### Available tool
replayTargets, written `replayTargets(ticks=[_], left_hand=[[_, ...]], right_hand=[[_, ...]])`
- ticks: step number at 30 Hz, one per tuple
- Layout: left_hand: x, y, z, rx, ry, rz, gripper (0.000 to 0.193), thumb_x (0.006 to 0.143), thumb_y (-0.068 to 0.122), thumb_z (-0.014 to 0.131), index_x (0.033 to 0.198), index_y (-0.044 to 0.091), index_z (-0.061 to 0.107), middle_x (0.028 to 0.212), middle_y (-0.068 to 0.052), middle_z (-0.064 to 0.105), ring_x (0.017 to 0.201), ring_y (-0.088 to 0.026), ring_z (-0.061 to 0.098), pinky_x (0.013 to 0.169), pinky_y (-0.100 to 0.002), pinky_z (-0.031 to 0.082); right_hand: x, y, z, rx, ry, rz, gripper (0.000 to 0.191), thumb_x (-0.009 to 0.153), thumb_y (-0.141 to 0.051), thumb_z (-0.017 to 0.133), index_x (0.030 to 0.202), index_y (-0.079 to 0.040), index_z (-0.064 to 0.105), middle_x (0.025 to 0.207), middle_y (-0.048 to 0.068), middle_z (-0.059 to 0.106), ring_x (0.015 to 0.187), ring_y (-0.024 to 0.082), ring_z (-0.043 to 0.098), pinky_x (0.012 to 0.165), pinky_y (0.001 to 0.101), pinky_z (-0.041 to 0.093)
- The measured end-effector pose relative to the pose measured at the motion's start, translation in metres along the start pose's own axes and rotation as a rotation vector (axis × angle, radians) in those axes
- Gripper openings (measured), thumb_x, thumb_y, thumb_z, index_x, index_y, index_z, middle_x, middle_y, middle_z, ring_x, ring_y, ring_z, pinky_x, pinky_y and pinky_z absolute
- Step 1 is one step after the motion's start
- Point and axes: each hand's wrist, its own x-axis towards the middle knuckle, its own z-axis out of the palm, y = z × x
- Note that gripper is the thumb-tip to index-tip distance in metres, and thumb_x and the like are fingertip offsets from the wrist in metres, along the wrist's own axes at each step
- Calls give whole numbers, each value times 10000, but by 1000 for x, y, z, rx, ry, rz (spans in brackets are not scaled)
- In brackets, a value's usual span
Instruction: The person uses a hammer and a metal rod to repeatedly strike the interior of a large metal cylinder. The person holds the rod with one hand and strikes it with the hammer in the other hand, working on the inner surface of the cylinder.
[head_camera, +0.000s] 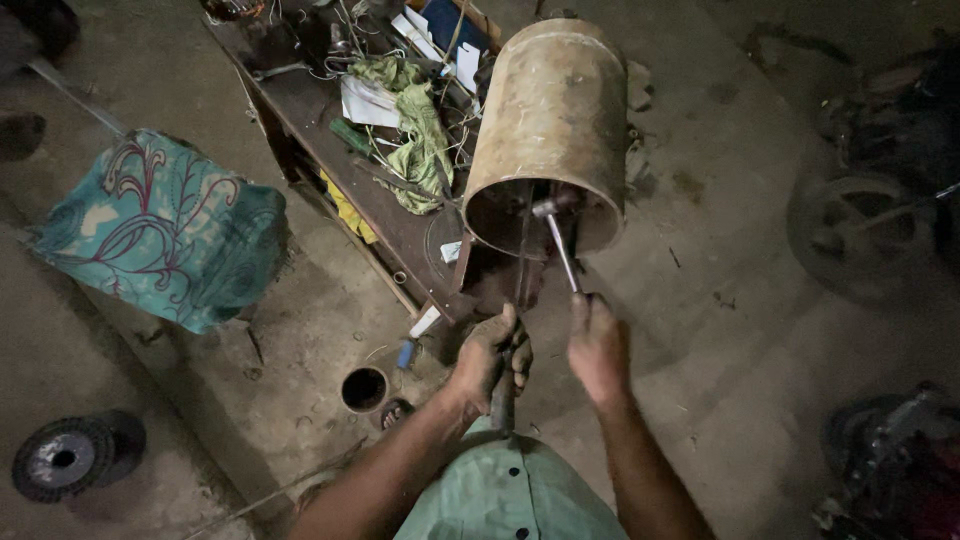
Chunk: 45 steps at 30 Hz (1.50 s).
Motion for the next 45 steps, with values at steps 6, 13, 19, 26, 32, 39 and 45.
replayTargets(ticks=[6,13,19,26,32,39,45], left_hand=[[-3,-2,3,-7,-11,2,473,1026,561,457,799,145,451,584,-44,492,431,-194,473,387,-328,361],[1,-3,1,-23,-5,23,455,1038,538,461,816,141,466,589,-56,487,444,-200,456,418,-332,386],[6,-8,-2,-78,-18,-10,449,1045,536,453,804,158,460,581,-40,470,440,-183,443,394,-318,364],[11,-12,-6,-24,-17,39,541,1032,576,472,769,104,476,587,-62,505,453,-204,489,424,-331,422],[11,-7,-1,-60,-2,13,459,1006,549,518,775,155,474,590,-41,497,438,-187,455,396,-326,366],[8,-9,-1,-48,-8,-9,500,999,572,494,761,133,464,587,-50,490,474,-203,470,437,-339,383],[16,-22,-13,-12,-21,88,464,1020,544,512,800,136,478,608,-64,495,516,-218,489,492,-337,416]], right_hand=[[-16,0,5,150,504,-686,323,1097,-245,484,1007,22,642,763,131,660,631,236,649,570,379,517],[-10,3,6,259,392,-584,256,1085,-187,531,988,21,642,749,160,664,623,280,646,573,377,499],[-12,11,5,52,381,-557,300,1049,-167,578,802,4,575,643,159,546,552,308,513,539,402,423],[-12,5,-1,82,621,-802,286,1098,-175,554,848,-38,580,646,110,528,538,271,490,514,383,400],[-13,4,-11,106,477,-630,263,1081,-165,559,885,3,607,620,119,508,476,257,469,468,393,382],[-11,-2,-17,-179,342,-514,377,1078,-258,599,811,6,630,615,158,542,519,329,528,514,438,416],[-22,-7,-24,281,538,-817,360,1142,-268,482,934,0,601,730,156,590,595,316,600,538,377,454]])
